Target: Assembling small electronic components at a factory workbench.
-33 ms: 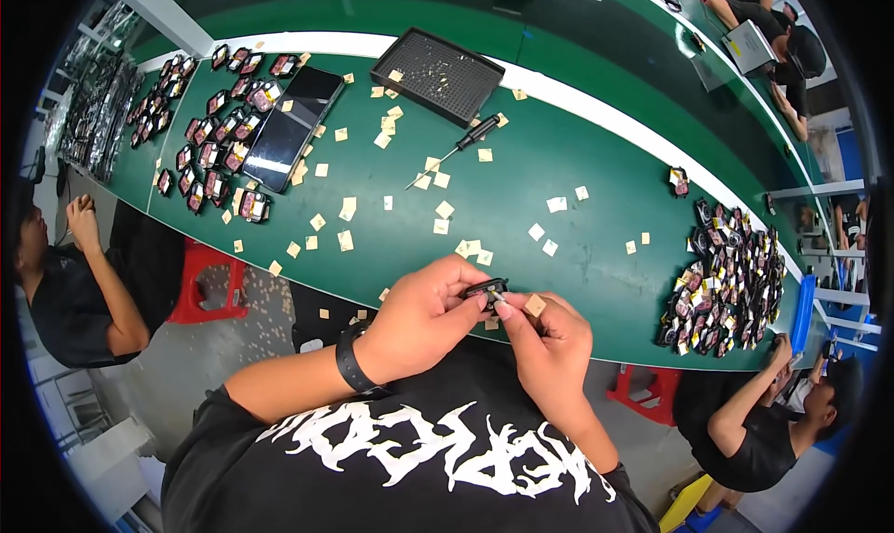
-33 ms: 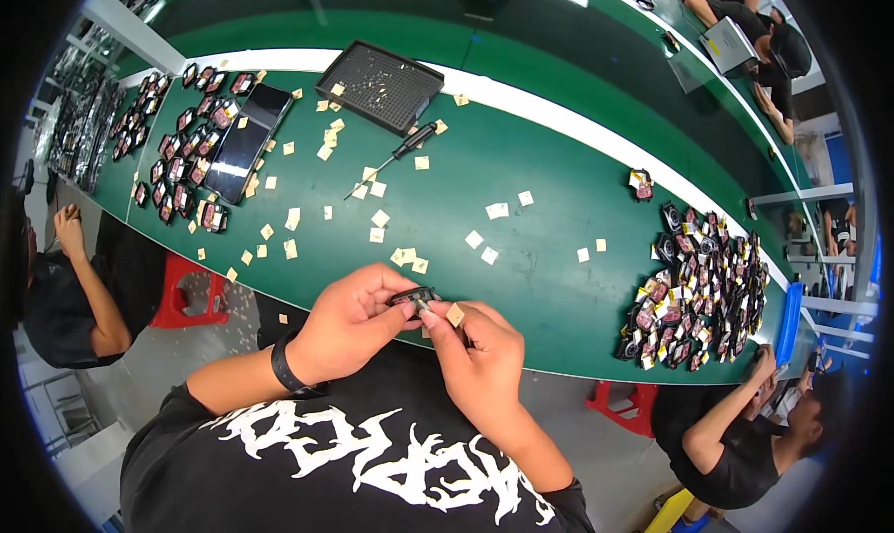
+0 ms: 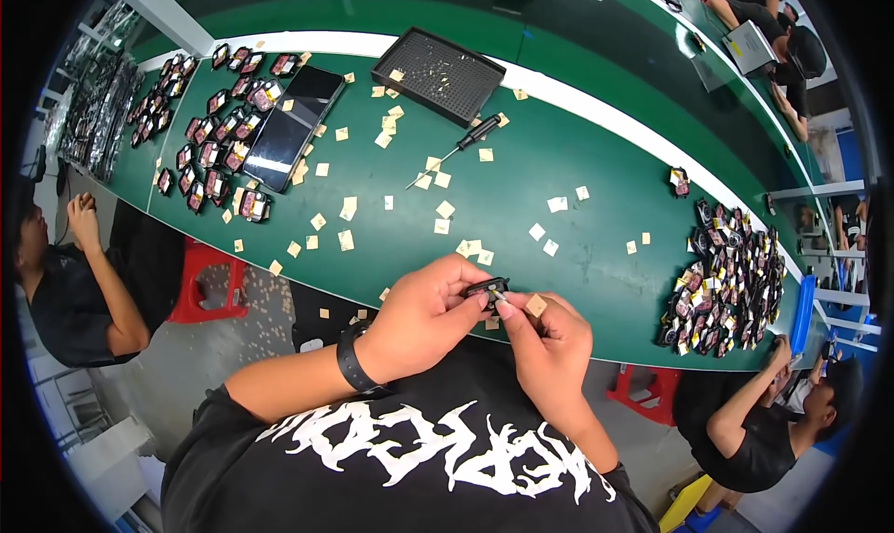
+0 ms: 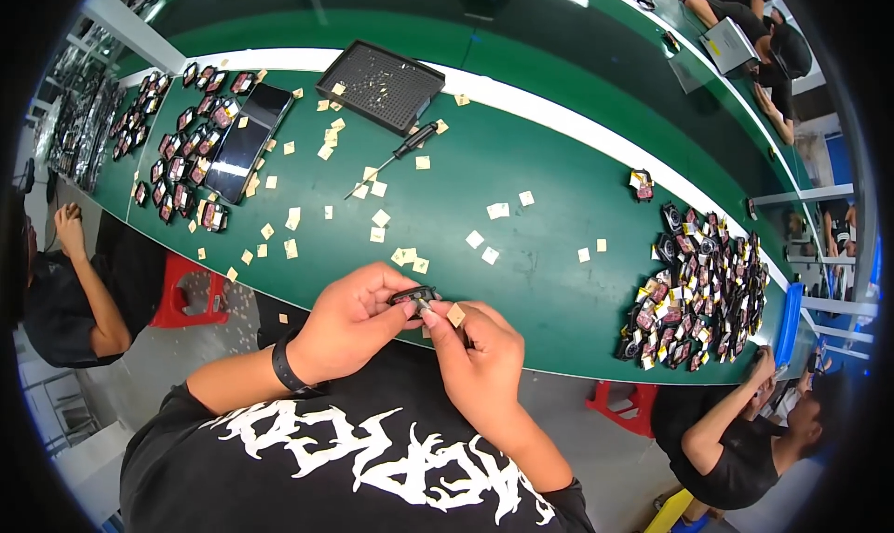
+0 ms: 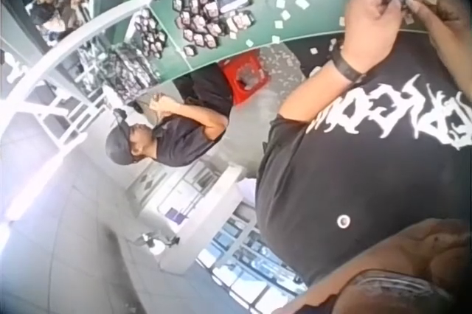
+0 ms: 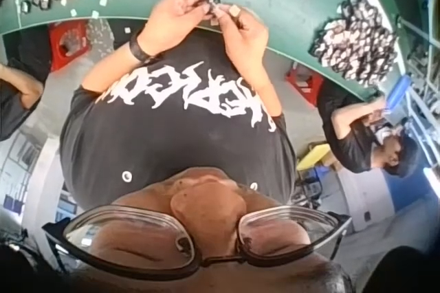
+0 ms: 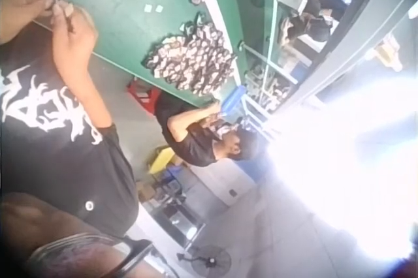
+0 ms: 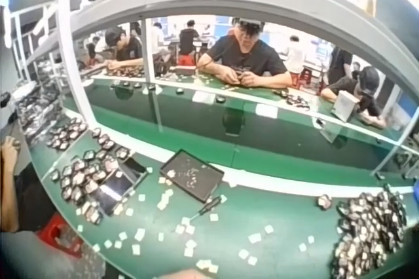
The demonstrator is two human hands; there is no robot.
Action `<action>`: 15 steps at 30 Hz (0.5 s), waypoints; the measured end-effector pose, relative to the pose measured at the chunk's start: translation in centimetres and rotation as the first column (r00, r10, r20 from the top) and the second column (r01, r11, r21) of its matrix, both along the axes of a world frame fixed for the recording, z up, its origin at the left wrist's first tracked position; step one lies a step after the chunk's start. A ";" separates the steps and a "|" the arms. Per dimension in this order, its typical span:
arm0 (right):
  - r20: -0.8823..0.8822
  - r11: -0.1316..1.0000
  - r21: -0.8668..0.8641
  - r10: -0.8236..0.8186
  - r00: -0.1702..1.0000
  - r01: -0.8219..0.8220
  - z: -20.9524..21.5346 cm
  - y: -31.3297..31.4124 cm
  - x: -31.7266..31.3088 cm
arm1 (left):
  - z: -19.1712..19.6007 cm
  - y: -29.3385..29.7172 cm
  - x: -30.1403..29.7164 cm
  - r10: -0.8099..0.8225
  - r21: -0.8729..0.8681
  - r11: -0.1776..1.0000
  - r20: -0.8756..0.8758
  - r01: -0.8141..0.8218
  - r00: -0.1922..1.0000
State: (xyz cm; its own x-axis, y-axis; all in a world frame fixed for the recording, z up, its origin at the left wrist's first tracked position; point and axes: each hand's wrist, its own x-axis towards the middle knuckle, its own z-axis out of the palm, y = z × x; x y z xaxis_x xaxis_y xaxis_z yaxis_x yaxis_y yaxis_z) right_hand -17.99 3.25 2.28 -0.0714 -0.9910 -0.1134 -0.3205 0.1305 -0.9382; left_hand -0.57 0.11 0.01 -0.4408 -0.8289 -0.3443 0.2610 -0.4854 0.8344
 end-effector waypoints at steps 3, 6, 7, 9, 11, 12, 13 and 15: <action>-0.075 0.997 -0.064 -0.041 0.996 0.036 -0.3 0.3 0.4 | -0.3 0.0 -0.1 0.002 -0.014 1.000 0.049 -0.001 0.999; -0.103 0.994 -0.100 -0.046 0.994 0.035 -0.5 0.3 0.5 | -0.5 0.0 -0.1 0.005 -0.027 1.000 0.077 -0.003 0.997; -0.085 0.993 -0.107 -0.066 0.994 0.056 -0.5 0.4 0.6 | -0.6 -0.1 0.0 0.010 -0.045 0.999 0.089 -0.006 0.996; -0.068 0.991 -0.111 -0.086 0.994 0.078 -0.6 0.4 0.6 | -0.7 0.0 0.0 0.013 -0.061 0.998 0.099 -0.007 0.995; -0.135 0.995 -0.087 -0.062 0.989 0.051 -0.7 0.2 0.4 | -0.7 0.0 0.1 -0.019 -0.018 1.000 0.063 0.020 0.998; -0.135 0.995 -0.086 -0.062 0.989 0.050 -0.8 0.1 0.4 | -0.8 0.0 0.1 -0.019 -0.017 1.000 0.062 0.020 0.998; -0.109 0.995 -0.085 -0.061 0.992 0.052 -0.8 0.1 0.4 | -0.9 0.0 0.1 -0.023 -0.016 1.000 0.019 0.023 1.000; -0.084 0.995 -0.080 -0.060 0.995 0.054 -1.0 0.1 0.4 | -1.0 0.1 0.0 -0.027 -0.012 1.000 -0.024 0.027 0.999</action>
